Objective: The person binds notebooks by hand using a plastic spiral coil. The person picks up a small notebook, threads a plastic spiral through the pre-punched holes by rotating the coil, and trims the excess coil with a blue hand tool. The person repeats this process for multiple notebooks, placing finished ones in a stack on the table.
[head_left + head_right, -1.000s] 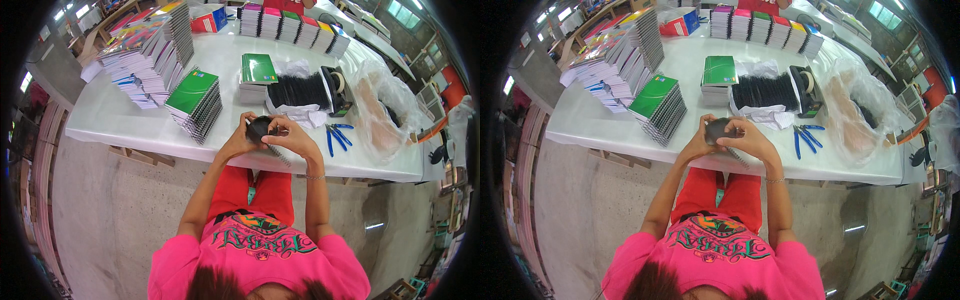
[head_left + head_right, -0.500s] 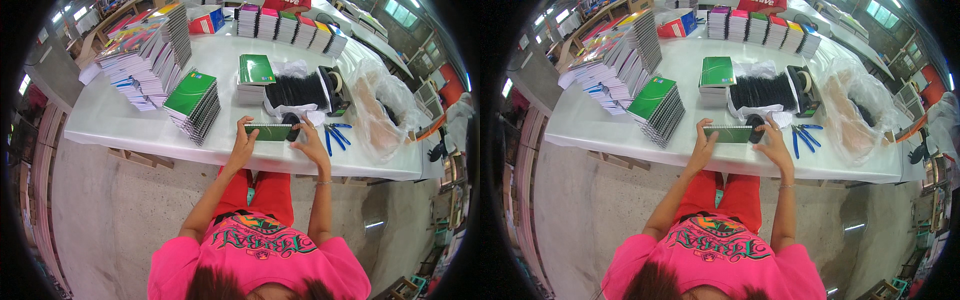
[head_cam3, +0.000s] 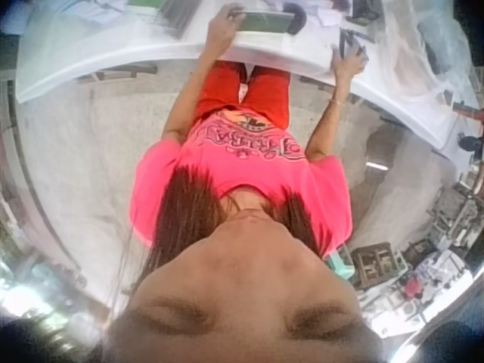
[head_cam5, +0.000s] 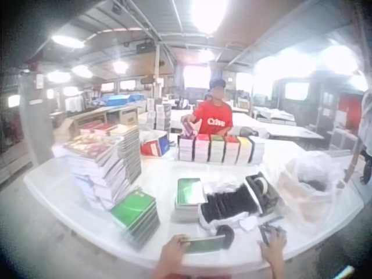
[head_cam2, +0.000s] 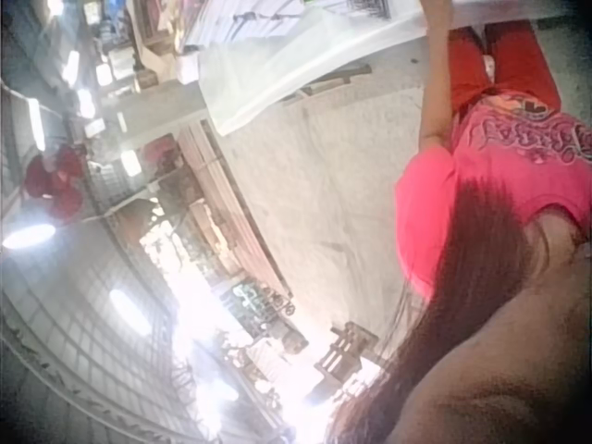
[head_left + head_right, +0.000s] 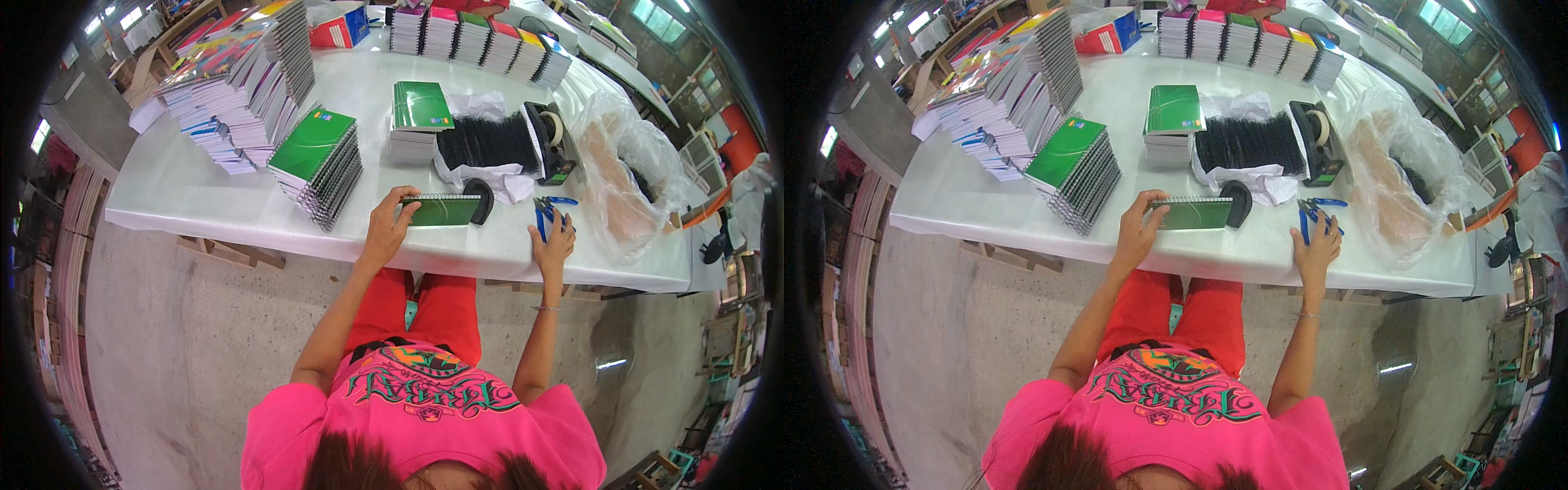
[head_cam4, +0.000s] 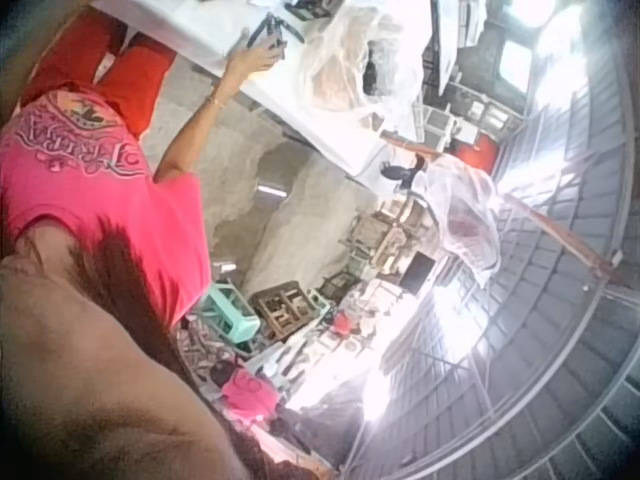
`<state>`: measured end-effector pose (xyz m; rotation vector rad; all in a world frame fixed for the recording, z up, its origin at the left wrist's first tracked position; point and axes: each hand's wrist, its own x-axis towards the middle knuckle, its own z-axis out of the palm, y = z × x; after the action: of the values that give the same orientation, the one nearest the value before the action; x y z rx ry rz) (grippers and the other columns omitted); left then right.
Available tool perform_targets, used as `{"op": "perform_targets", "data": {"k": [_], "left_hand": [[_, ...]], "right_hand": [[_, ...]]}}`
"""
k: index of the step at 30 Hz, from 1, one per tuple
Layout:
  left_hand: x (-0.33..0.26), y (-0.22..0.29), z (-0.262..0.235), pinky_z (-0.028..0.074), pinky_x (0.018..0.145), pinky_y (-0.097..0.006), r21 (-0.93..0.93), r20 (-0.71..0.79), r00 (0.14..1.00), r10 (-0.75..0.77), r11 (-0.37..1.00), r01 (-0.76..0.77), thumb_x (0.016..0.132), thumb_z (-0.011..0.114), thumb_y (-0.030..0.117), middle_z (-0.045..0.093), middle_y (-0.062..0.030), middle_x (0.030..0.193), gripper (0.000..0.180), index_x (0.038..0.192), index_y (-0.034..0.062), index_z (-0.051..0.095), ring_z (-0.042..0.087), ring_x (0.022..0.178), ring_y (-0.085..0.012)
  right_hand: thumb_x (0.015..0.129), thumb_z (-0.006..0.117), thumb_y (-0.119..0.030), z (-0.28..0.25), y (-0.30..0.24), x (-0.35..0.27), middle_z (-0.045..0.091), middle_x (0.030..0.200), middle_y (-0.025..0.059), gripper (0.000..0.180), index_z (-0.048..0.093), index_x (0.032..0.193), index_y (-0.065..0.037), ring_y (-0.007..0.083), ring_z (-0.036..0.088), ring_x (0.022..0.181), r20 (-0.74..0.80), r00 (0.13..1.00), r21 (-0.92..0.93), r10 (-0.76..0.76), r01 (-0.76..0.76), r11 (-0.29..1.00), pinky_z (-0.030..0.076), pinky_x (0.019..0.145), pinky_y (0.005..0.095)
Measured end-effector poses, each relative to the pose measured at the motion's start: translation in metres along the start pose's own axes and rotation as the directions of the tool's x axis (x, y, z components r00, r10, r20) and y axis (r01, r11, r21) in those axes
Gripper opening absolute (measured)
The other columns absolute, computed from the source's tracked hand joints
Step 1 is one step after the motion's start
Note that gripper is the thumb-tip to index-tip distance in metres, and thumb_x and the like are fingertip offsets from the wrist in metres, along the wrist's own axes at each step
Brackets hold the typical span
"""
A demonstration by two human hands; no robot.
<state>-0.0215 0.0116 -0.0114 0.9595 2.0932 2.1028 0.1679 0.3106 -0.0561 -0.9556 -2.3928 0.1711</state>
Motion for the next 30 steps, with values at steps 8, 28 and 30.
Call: {"op": "perform_targets", "data": {"k": [8, 28, 30], "left_hand": [[0.000, 0.004, -0.016, 0.051, 0.084, -0.033, 0.272, 0.088, 0.996, 0.000, 0.962, -0.024, 0.088, 0.066, 0.009, 0.070, -0.0103, 0.096, 0.018, 0.103, -0.0001, 0.064, 0.067, 0.092, -0.0207], [-0.004, 0.006, 0.005, 0.053, 0.065, -0.034, 0.032, 0.014, 0.999, -0.044, 0.999, 0.044, 0.094, 0.061, 0.013, 0.066, -0.0156, 0.086, 0.017, 0.102, -0.0005, 0.055, 0.067, 0.075, -0.0237], [-0.004, 0.006, 0.003, 0.053, 0.065, -0.035, 0.000, 0.016, 0.998, -0.065, 0.998, 0.065, 0.094, 0.061, 0.014, 0.066, -0.0155, 0.085, 0.017, 0.101, -0.0008, 0.055, 0.067, 0.075, -0.0236]], "right_hand": [[0.087, 0.067, -0.041, -0.003, 0.016, 0.002, 0.045, 0.132, 0.0207, 0.061, 0.048, 0.139, -0.015, 0.0420, 0.042, 0.119, 0.013, 1.000, 0.020, 0.009, -0.009, 1.000, 0.035, 0.102, 0.0521], [0.104, 0.044, -0.035, -0.017, -0.185, -0.070, 0.051, 0.117, 0.0065, 0.047, 0.034, 0.143, -0.012, 0.0187, 0.056, 0.106, 0.538, 0.824, 0.815, -0.179, -0.563, -0.139, 0.051, 0.095, 0.0437], [0.104, 0.044, -0.035, -0.013, -0.196, -0.072, 0.050, 0.118, 0.0064, 0.047, 0.033, 0.143, -0.013, 0.0193, 0.055, 0.110, 0.539, 0.826, 0.811, -0.162, -0.562, -0.166, 0.050, 0.095, 0.0431]]}}
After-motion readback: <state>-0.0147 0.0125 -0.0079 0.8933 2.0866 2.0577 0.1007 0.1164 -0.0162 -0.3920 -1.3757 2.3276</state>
